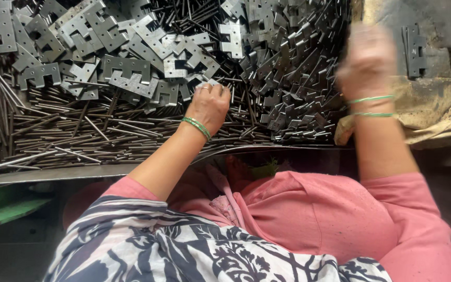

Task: The person inserts metal rods into L-shaped metal brackets and places the assembled units into a large metal tray. The person repeatedly picks brackets and rods, inserts the rods, and deposits the finished assemblies into the tray.

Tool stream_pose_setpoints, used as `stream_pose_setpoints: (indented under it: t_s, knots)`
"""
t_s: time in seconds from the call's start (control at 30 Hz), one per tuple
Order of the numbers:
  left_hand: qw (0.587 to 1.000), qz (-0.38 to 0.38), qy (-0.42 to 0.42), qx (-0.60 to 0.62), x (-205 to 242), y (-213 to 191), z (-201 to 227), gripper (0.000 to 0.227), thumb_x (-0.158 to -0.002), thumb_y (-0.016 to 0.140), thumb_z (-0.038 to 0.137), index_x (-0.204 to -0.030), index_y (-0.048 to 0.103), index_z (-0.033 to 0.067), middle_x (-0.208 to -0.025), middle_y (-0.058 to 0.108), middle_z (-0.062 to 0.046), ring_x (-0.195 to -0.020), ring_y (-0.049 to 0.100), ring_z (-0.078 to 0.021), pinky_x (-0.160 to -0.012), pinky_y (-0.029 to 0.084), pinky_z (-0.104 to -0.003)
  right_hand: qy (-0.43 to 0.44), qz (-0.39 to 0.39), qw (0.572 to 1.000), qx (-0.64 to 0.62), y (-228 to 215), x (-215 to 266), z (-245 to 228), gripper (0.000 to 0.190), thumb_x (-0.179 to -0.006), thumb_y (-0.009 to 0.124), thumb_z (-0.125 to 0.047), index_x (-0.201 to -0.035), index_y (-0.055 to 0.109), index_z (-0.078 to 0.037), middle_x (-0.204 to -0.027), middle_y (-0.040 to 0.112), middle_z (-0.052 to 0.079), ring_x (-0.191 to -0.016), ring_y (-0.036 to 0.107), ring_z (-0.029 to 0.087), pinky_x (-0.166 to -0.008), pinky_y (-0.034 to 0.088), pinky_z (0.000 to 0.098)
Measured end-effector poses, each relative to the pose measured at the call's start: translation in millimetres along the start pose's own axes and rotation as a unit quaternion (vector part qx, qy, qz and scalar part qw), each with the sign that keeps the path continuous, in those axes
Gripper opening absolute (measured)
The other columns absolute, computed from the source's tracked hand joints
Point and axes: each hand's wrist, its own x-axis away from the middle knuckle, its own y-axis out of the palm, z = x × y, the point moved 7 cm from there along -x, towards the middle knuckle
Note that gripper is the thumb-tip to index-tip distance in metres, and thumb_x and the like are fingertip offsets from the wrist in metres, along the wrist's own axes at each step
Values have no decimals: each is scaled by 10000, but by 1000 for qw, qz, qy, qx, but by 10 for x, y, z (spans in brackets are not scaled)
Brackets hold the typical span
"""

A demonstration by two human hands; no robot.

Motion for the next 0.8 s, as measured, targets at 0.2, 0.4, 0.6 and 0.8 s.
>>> stream_pose_setpoints:
  t_s: [0.2,0.4,0.6,0.8]
  knots:
    - [992,120,-12,-32,37,-606,-382,260,-905,672,16,-1119,738,151,-1046,704,-35,-1030,593,-258,-885,497,-405,-189,-145,963,-127,526,224,-1492,461,-719,700,-89,-1177,702,-37,-1150,632,114,-1028,623,289,-839,502,426]
    - [981,156,-82,84,394,-967,-504,422,-805,675,-83,-1137,734,171,-1062,699,-46,-1073,563,-306,-937,498,-411,-147,-229,949,-159,745,294,-1392,465,-693,778,-163,-1150,713,-104,-1196,629,74,-1118,574,287,-903,474,437]
    - [991,57,-90,86,615,-771,-383,440,-786,721,20,-1211,731,136,-1060,674,-125,-1027,579,-341,-872,486,-453,-197,-225,941,-159,703,256,-1552,287,-688,821,-167,-965,747,-162,-1065,647,44,-1172,538,317,-897,453,488]
    - [981,14,-59,183,723,-617,-406,207,-866,735,50,-1061,731,119,-938,720,-105,-862,715,-327,-763,579,-435,-250,-246,895,-277,563,311,-1717,328,-679,763,-12,-990,680,-68,-1091,620,137,-1034,598,330,-849,523,423]
